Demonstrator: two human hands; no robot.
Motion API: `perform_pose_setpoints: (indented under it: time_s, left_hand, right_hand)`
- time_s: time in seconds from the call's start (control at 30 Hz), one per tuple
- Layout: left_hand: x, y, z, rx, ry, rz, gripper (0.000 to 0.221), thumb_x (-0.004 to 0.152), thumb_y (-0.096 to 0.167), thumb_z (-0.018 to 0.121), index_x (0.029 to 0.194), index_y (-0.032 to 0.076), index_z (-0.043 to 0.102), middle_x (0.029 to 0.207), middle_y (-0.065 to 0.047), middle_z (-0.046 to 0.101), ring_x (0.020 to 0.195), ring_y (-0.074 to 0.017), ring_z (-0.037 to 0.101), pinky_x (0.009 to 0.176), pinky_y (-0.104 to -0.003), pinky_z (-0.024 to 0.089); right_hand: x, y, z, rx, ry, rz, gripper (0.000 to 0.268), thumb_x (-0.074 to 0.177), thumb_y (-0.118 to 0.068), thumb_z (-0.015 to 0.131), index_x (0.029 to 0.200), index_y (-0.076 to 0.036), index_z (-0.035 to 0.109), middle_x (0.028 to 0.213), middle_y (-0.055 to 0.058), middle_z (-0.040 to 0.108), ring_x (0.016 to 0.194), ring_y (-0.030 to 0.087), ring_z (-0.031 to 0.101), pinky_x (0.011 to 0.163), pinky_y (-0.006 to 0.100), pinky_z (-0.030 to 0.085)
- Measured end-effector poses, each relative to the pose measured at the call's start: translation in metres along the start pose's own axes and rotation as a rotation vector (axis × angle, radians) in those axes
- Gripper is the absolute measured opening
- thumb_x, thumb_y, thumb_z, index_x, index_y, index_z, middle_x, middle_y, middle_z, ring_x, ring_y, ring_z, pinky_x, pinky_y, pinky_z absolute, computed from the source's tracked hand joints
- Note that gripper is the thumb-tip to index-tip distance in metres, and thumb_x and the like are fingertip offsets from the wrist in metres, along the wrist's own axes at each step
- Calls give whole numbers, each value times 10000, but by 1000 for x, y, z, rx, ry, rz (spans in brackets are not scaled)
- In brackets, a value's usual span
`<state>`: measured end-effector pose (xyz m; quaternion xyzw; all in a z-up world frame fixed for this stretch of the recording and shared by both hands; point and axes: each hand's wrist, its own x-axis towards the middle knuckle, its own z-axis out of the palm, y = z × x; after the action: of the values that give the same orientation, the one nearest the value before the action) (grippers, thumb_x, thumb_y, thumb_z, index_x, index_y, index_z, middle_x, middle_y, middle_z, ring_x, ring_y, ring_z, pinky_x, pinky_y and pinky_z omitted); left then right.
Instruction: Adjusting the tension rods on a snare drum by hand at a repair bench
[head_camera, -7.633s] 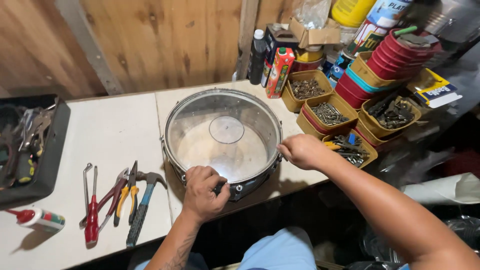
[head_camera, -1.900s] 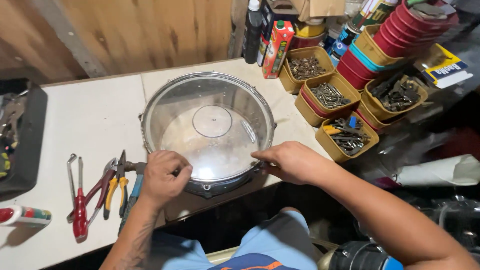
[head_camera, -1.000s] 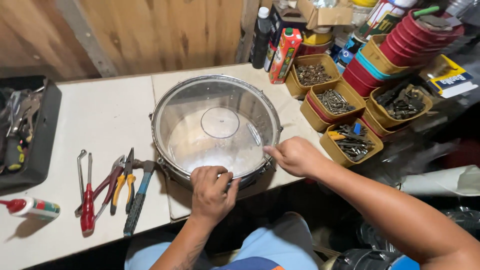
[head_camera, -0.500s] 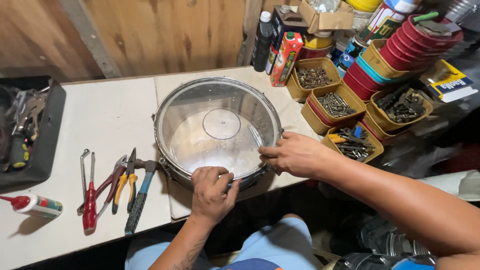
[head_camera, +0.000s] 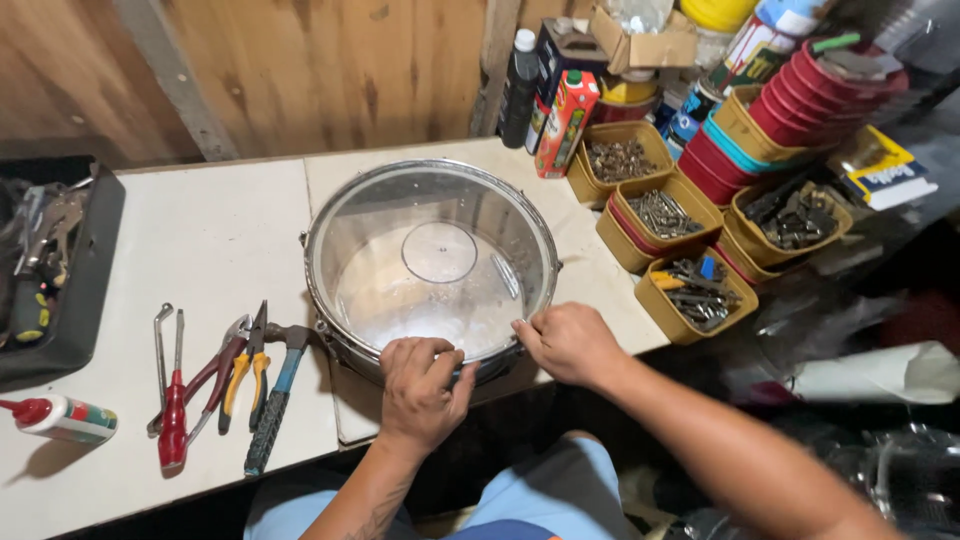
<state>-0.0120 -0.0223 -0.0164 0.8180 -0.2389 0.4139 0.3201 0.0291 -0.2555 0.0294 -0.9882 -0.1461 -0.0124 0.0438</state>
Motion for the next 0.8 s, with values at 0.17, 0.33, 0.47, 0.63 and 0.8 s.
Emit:
perform_pose_setpoints:
  time_s: [0.17,0.33,0.47,0.63,0.8]
  left_hand:
    - [-1,7,-3,30,-1,17,153,872,259,765,855,126,691,929,-64,663,824,-309,593,850,-468,423]
    - [-10,24,8,150,-107,-34,276,843,300,721,1072,147,703,1070,-88,648,967,-318,585,991,-533,403]
    - [-12,35,13,142,-139,-68,504,757,416,738,1121,74,667,1117,-112,639,1032,-315,593,1064,-501,331]
    - [-9,31,10,69,-151,-92,536,708,463,733,1071,75,665,1084,-103,626,1030,-320,576,1045,-495,333]
    - [-15,4,14,-15,-134,-57,482,724,476,685,1011,88,690,1036,-111,646,989,-323,602,1011,-511,374]
  right_hand:
    - [-15,1,7,-74,122,-11,504,987,-510,560,686,-123,675,709,145,703,737,399,691,638,547,507]
    - [-16,11,0,55,385,-46,377,943,-450,692,689,-177,634,627,91,681,623,341,681,543,489,482]
    - [-1,50,-5,630,310,417,279,937,-342,675,1122,-165,786,874,28,809,774,108,741,786,277,546]
    - [-1,97,8,827,321,595,247,985,-224,619,1155,-112,759,913,78,791,697,161,776,660,250,571]
    - [-12,97,13,727,267,438,289,989,-246,585,1220,-143,725,1030,48,813,795,145,762,806,292,572]
